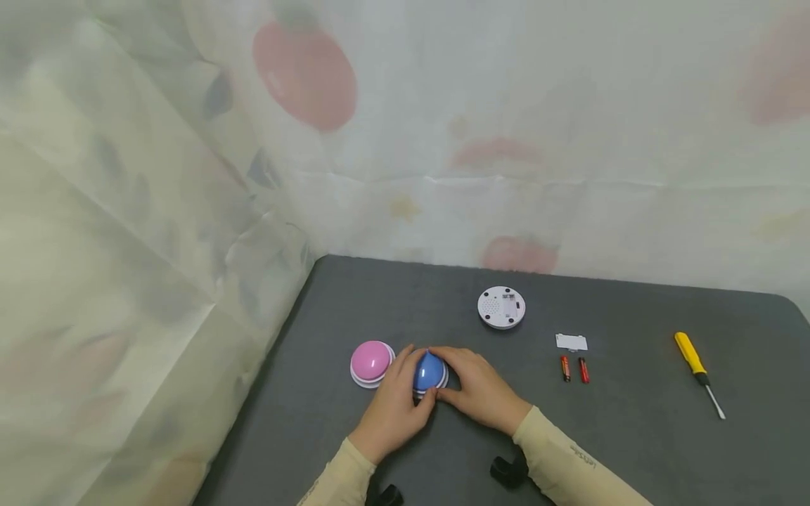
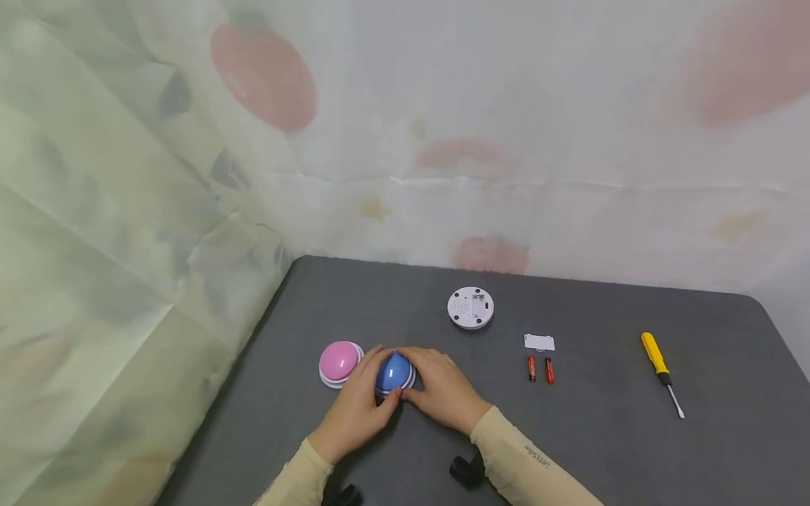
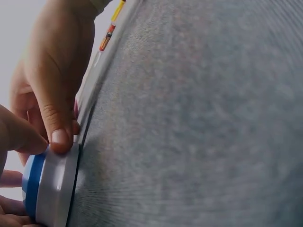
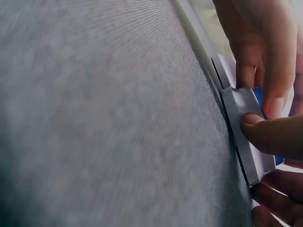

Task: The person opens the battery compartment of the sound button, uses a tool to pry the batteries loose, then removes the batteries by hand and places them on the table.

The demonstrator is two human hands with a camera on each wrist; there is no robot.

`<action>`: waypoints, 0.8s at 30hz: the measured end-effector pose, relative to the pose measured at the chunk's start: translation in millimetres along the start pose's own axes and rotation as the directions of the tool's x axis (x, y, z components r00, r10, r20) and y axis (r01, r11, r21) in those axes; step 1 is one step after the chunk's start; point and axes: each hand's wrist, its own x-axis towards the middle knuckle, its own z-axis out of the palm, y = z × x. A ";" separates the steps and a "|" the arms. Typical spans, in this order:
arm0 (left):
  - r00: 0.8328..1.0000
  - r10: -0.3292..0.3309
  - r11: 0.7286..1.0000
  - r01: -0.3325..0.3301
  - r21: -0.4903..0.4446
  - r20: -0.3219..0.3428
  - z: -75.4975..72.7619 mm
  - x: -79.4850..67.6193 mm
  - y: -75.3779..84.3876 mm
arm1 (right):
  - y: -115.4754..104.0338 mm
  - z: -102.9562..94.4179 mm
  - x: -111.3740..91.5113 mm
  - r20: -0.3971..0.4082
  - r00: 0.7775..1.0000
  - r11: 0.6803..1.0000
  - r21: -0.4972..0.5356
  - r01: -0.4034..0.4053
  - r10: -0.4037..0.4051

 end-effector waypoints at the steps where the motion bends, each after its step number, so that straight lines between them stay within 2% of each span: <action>1: 1.000 0.004 1.000 -0.004 -0.008 0.003 0.1 0.9 0.8 | 0.6 -1.3 -1.5 0.003 1.000 1.000 0.009 -0.007 0.007; 7: 0.998 0.030 0.996 -0.026 -0.080 0.059 3.5 8.1 8.6 | 4.9 -13.4 -18.3 0.007 0.998 0.998 0.031 -0.058 0.057; 12: 0.990 0.028 0.983 -0.003 -0.181 0.135 8.7 16.1 22.7 | 10.4 -30.4 -42.3 0.000 0.994 0.994 0.020 -0.110 0.110; 16: 0.980 0.082 0.970 -0.036 -0.242 0.182 17.2 20.4 34.6 | 16.6 -42.0 -65.1 -0.025 0.989 0.989 0.004 -0.149 0.149; 19: 0.973 0.125 0.961 -0.071 -0.266 0.195 25.2 20.7 40.3 | 18.5 -48.3 -79.5 -0.045 0.984 0.985 -0.005 -0.172 0.171; 24: 0.971 0.127 0.951 -0.061 -0.302 0.201 32.1 17.7 46.6 | 19.5 -55.2 -95.8 -0.037 0.980 0.980 -0.002 -0.197 0.197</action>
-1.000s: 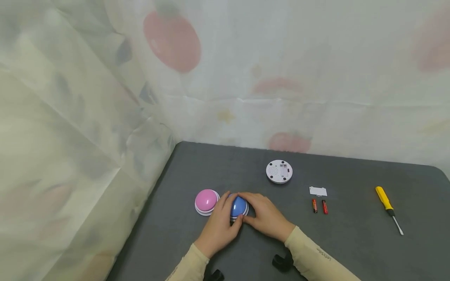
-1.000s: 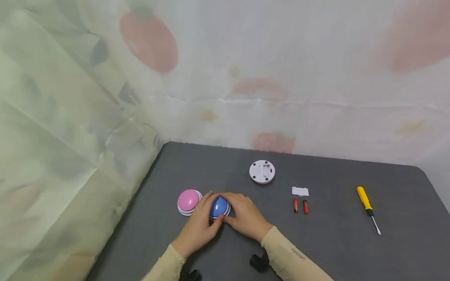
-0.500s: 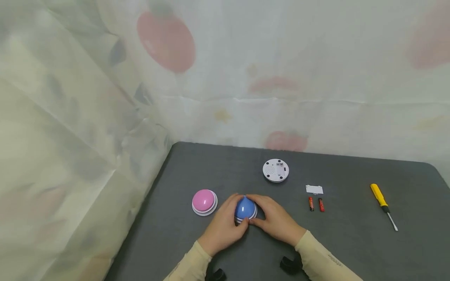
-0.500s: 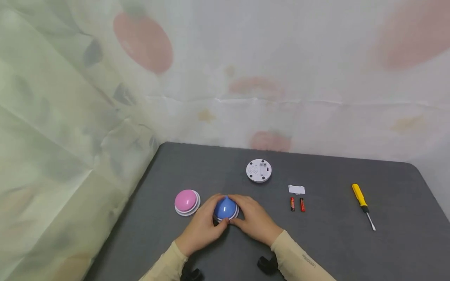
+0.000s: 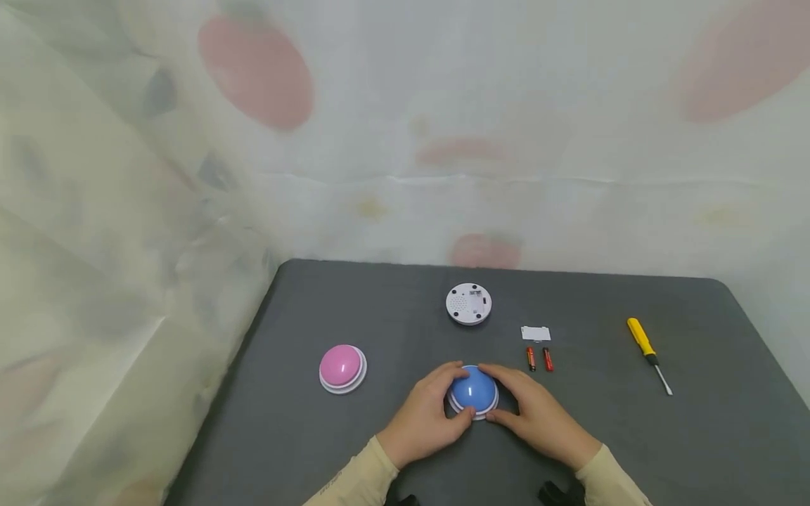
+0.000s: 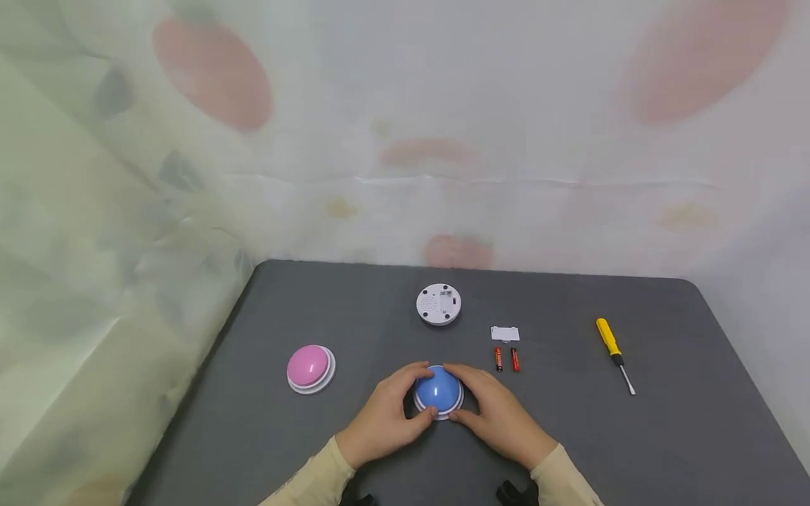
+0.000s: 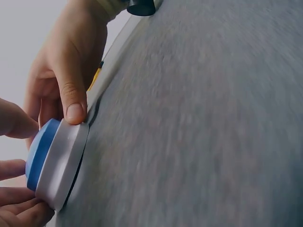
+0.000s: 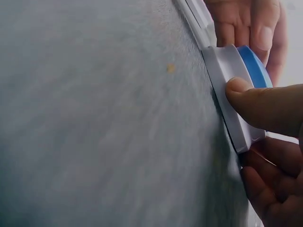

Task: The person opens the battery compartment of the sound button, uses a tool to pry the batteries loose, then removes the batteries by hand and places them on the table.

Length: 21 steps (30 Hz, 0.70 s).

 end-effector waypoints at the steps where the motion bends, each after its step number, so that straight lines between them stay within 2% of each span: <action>1: 1.000 0.000 1.000 0.000 -0.009 0.004 1.6 -0.4 0.4 | 1.5 -0.8 -3.1 0.005 1.000 1.000 -0.001 -0.004 0.004; 7: 0.997 0.064 0.998 -0.064 -0.018 0.030 13.2 -5.0 -0.3 | 13.4 -7.9 -21.6 -0.004 1.000 1.000 0.001 -0.003 0.003; 11: 0.994 0.110 0.994 -0.110 0.004 0.022 18.8 -6.8 -3.4 | 18.6 -11.5 -25.6 -0.011 1.000 1.000 0.017 0.019 -0.019; 21: 0.993 0.118 0.993 -0.117 -0.027 0.026 25.1 -5.6 -16.0 | 21.2 -12.8 -26.2 -0.001 1.000 0.999 0.038 -0.002 0.002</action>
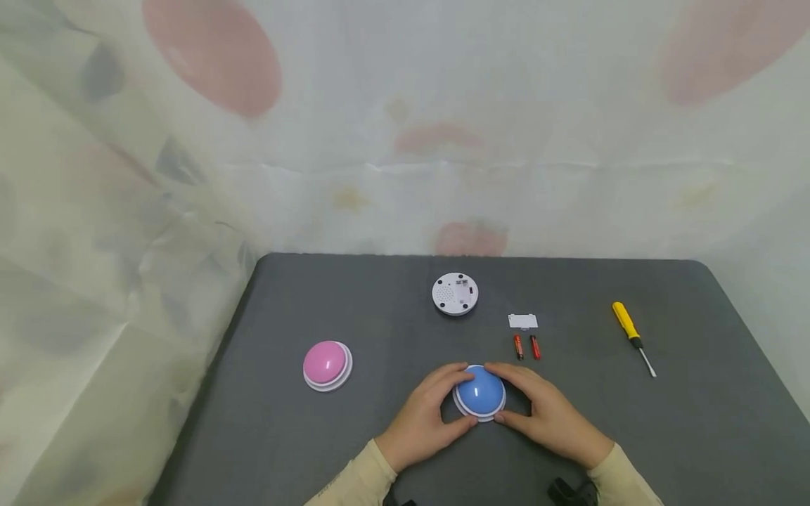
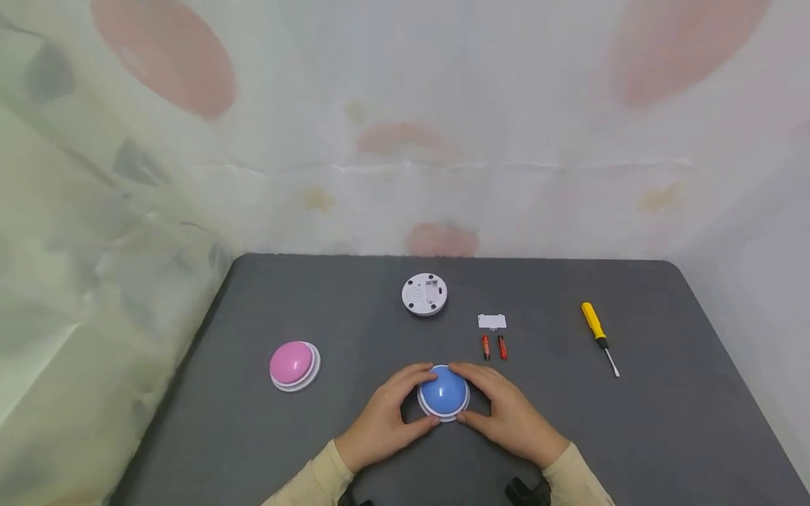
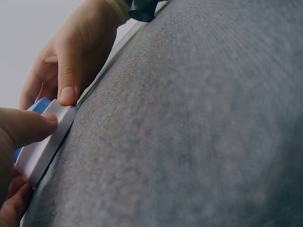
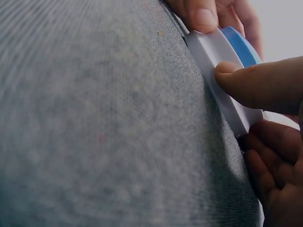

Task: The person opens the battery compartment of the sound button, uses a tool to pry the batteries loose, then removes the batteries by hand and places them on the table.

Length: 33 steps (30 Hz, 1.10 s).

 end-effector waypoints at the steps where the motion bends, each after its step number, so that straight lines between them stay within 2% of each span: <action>1: 1.000 0.000 1.000 0.000 0.005 0.004 0.1 -0.1 -0.8 | 0.2 0.1 0.0 -0.003 1.000 1.000 0.000 0.003 -0.003; 8: 0.999 -0.034 0.999 0.034 0.002 0.024 -0.5 -1.2 -4.9 | 2.3 2.5 2.3 -0.011 0.999 0.999 -0.003 0.036 -0.036; 15: 1.000 -0.014 1.000 0.014 0.000 -0.001 0.5 -1.2 -5.4 | 5.5 3.4 0.6 0.002 1.000 1.000 0.006 0.024 -0.024; 19: 1.000 -0.021 0.999 0.020 -0.047 -0.023 0.6 -1.2 -5.5 | 5.9 2.8 -0.2 -0.009 0.999 0.999 0.015 0.042 -0.042; 24: 0.997 -0.045 0.994 0.040 -0.102 -0.057 0.5 -2.7 -7.6 | 5.8 4.1 1.4 -0.100 0.985 0.984 0.095 0.152 -0.143; 27: 0.997 -0.028 0.995 0.021 -0.096 -0.076 0.3 -2.8 -8.6 | 4.8 5.4 2.2 -0.159 0.969 0.966 0.144 0.213 -0.190; 31: 0.996 0.005 0.998 -0.011 -0.065 -0.090 -0.5 -1.4 -9.2 | 2.2 7.1 3.4 -0.221 0.948 0.949 0.168 0.267 -0.228; 33: 0.996 0.008 0.999 -0.012 -0.050 -0.093 -1.3 -1.2 -8.4 | 0.8 8.1 3.7 -0.242 0.947 0.948 0.186 0.260 -0.212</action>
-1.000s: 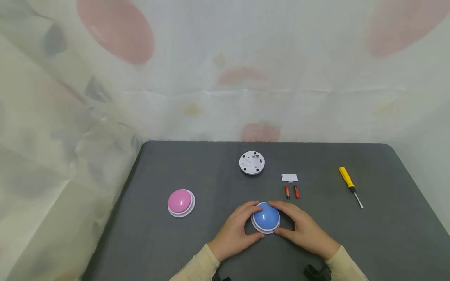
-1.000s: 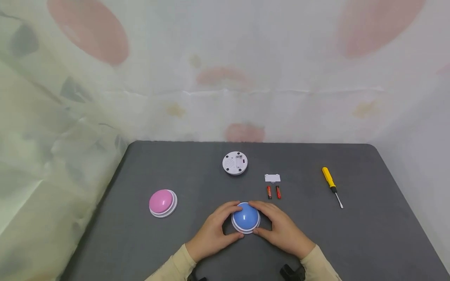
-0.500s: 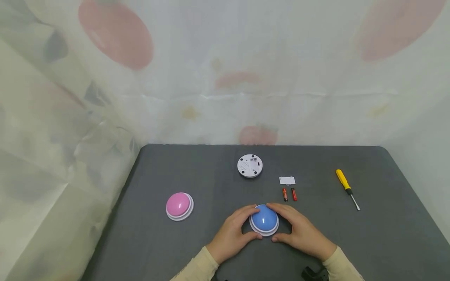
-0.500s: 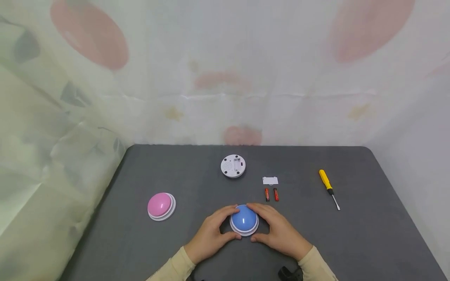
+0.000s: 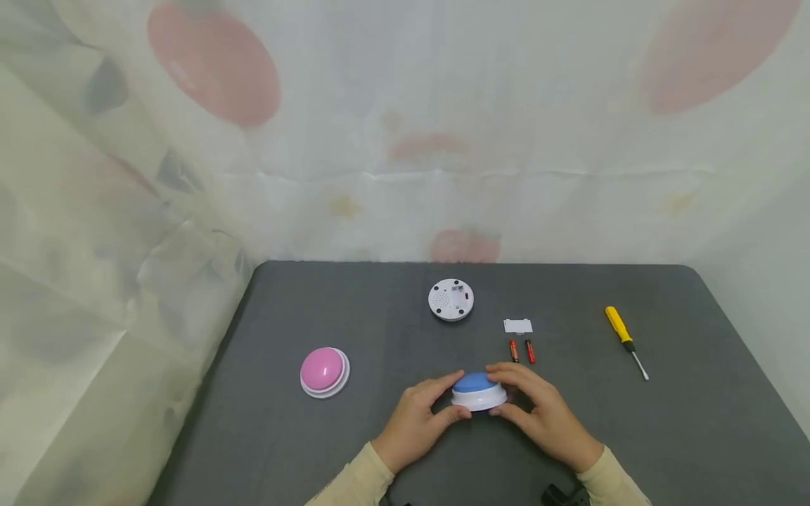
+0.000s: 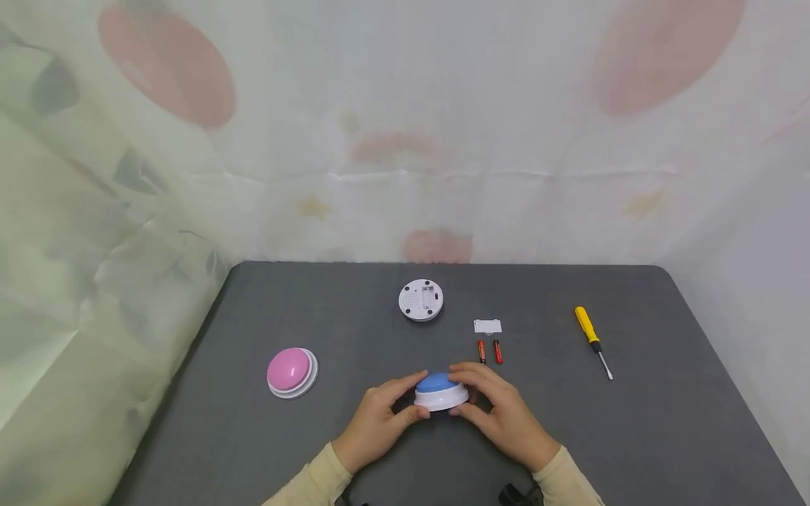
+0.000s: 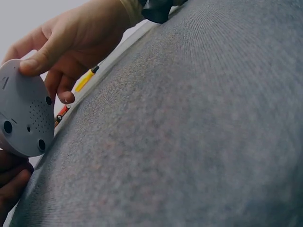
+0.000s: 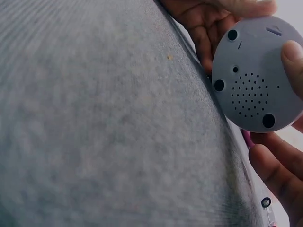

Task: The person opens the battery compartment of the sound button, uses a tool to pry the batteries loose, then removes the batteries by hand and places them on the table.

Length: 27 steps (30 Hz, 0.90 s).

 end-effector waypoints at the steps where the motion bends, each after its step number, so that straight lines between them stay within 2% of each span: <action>1: 1.000 0.007 1.000 -0.007 0.014 -0.007 0.0 0.3 0.1 | -0.4 0.5 0.5 -0.012 1.000 1.000 0.004 -0.009 0.009; 5: 0.998 0.040 0.998 -0.037 0.057 -0.046 0.8 0.9 0.5 | -1.4 1.6 0.9 -0.043 0.997 0.997 0.019 -0.070 0.071; 8: 0.995 0.063 0.995 -0.057 0.083 -0.076 2.4 0.7 -0.5 | -1.6 2.7 0.6 -0.044 0.996 0.996 0.057 -0.075 0.077; 14: 0.994 0.025 0.997 -0.017 0.076 -0.103 3.8 0.4 -1.3 | -2.1 3.8 -0.1 -0.005 0.989 0.981 0.132 -0.143 0.145; 18: 0.992 0.022 0.997 -0.012 0.077 -0.128 4.2 1.4 -1.3 | -4.3 4.6 0.2 -0.001 0.979 0.973 0.109 -0.203 0.204; 21: 0.990 0.037 0.994 -0.022 0.107 -0.139 5.3 1.4 -1.7 | -6.2 5.9 0.6 -0.029 0.974 0.973 0.068 -0.221 0.224; 23: 0.991 0.035 0.992 -0.018 0.125 -0.130 5.4 1.5 -1.2 | -6.4 6.7 1.4 -0.063 0.973 0.975 0.040 -0.218 0.220; 27: 0.995 0.021 0.991 -0.008 0.130 -0.095 4.3 1.4 -0.1 | -3.4 7.7 2.4 -0.125 0.979 0.986 -0.007 -0.166 0.163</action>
